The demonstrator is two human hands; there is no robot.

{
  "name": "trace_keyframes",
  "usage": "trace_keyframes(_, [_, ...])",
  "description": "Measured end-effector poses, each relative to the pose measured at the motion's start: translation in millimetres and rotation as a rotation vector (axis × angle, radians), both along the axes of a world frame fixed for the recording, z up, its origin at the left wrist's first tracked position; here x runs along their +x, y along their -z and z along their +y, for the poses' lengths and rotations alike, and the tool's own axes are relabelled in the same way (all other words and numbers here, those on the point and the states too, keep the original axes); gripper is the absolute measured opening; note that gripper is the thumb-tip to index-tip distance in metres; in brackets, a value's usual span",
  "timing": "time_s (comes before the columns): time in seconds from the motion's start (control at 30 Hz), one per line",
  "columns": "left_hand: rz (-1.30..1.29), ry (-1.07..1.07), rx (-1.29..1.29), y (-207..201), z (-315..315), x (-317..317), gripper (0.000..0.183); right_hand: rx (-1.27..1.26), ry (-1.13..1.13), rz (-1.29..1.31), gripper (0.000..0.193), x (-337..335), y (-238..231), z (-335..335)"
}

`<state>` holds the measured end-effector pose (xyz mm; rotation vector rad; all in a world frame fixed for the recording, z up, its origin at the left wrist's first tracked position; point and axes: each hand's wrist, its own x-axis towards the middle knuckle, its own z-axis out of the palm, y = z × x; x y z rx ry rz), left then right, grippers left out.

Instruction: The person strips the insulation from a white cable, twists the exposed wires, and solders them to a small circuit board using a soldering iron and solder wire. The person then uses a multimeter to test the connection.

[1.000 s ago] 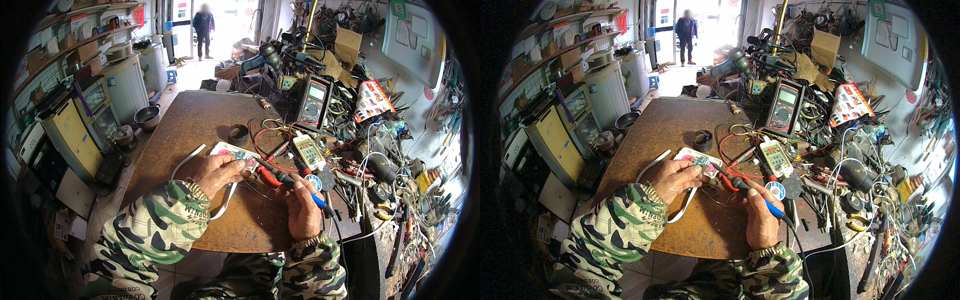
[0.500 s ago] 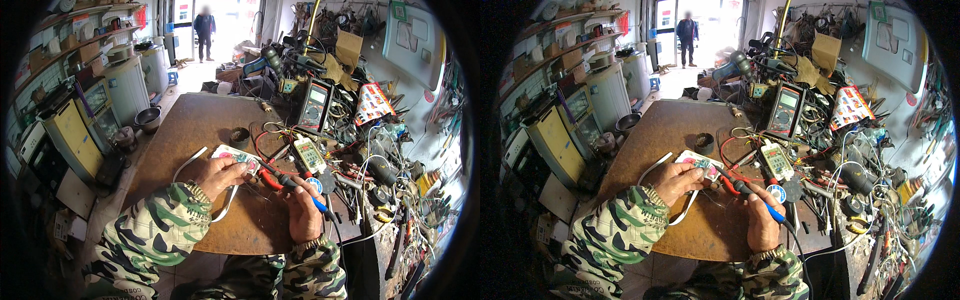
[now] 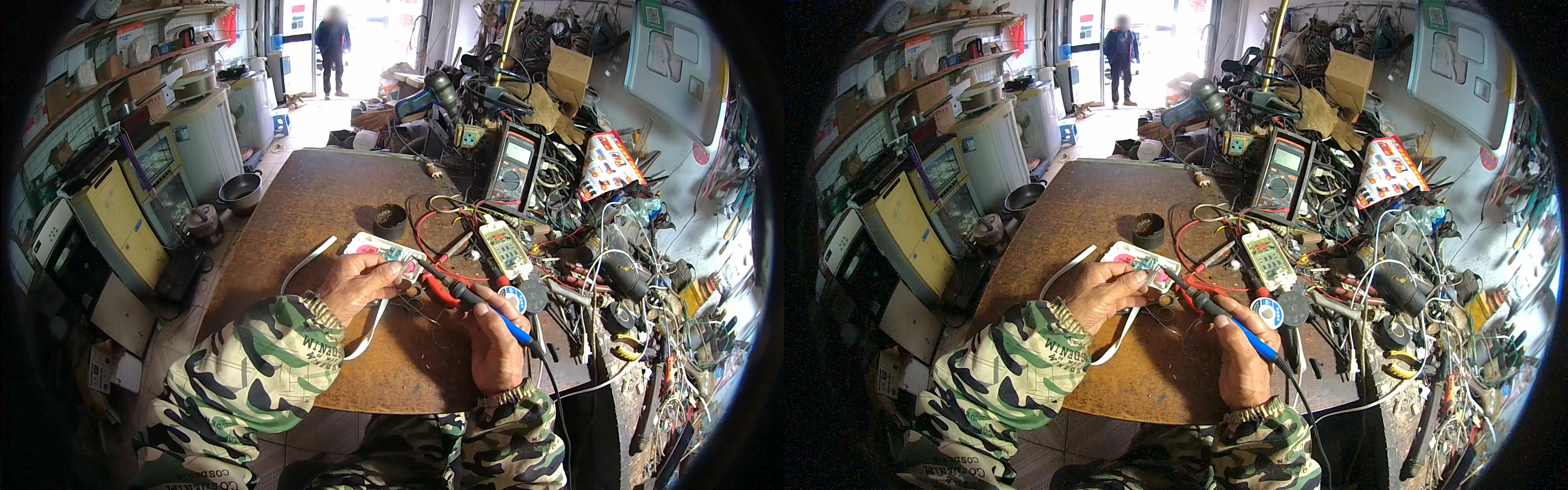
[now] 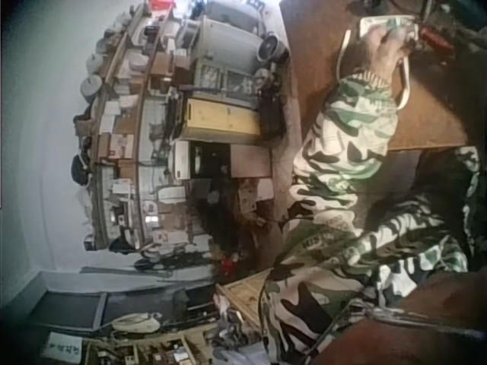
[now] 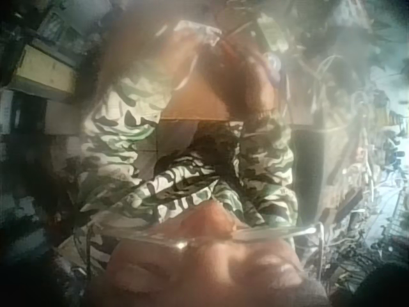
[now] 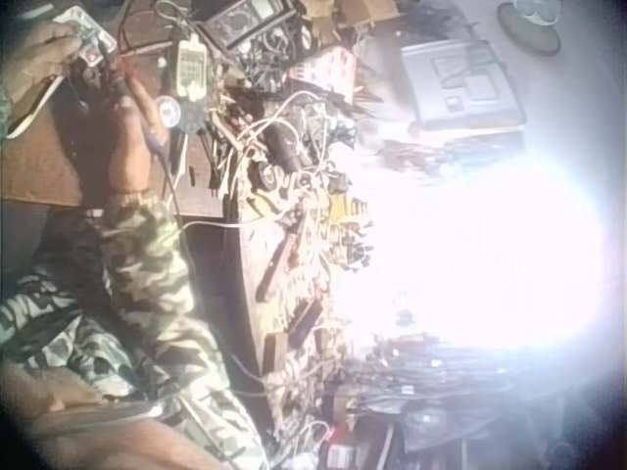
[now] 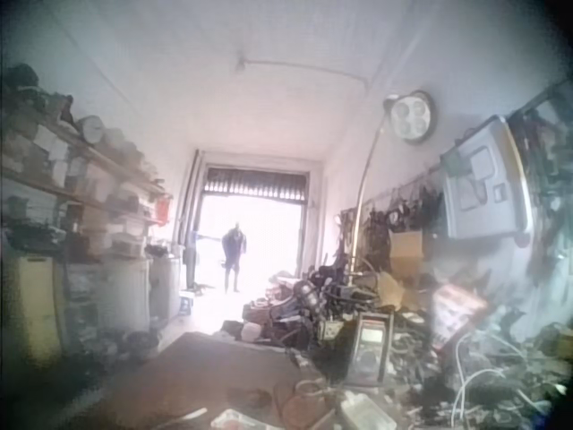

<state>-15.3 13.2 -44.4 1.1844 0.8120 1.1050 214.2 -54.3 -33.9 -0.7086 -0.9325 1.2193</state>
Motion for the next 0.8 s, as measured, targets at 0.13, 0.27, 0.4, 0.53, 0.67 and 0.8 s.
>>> trace_keyframes(0.13, [0.012, -0.006, -0.005, -5, -2, 3, 0.034, 0.019, 0.013, -0.015, 0.036, 3, 5, 3])
trace_keyframes(0.27, [0.005, -0.045, -0.031, -5, -5, 4, 0.030, 0.012, 0.024, 0.008, 0.036, 3, 4, 2])
trace_keyframes(0.4, [0.014, -0.029, -0.007, -2, -1, 2, 0.036, 0.013, 0.009, 0.083, 0.035, -2, -3, 0])
trace_keyframes(0.53, [0.008, 0.003, 0.003, 2, 2, 3, 0.036, 0.022, 0.043, 0.089, 0.036, 2, 4, 2])
trace_keyframes(0.67, [0.012, -0.014, 0.026, -5, -3, 2, 0.035, 0.015, 0.035, 0.074, 0.038, -1, -5, -1])
trace_keyframes(0.8, [-0.008, 0.003, 0.006, -2, -3, 3, 0.036, 0.078, 0.029, 0.073, 0.038, 0, -1, -1])
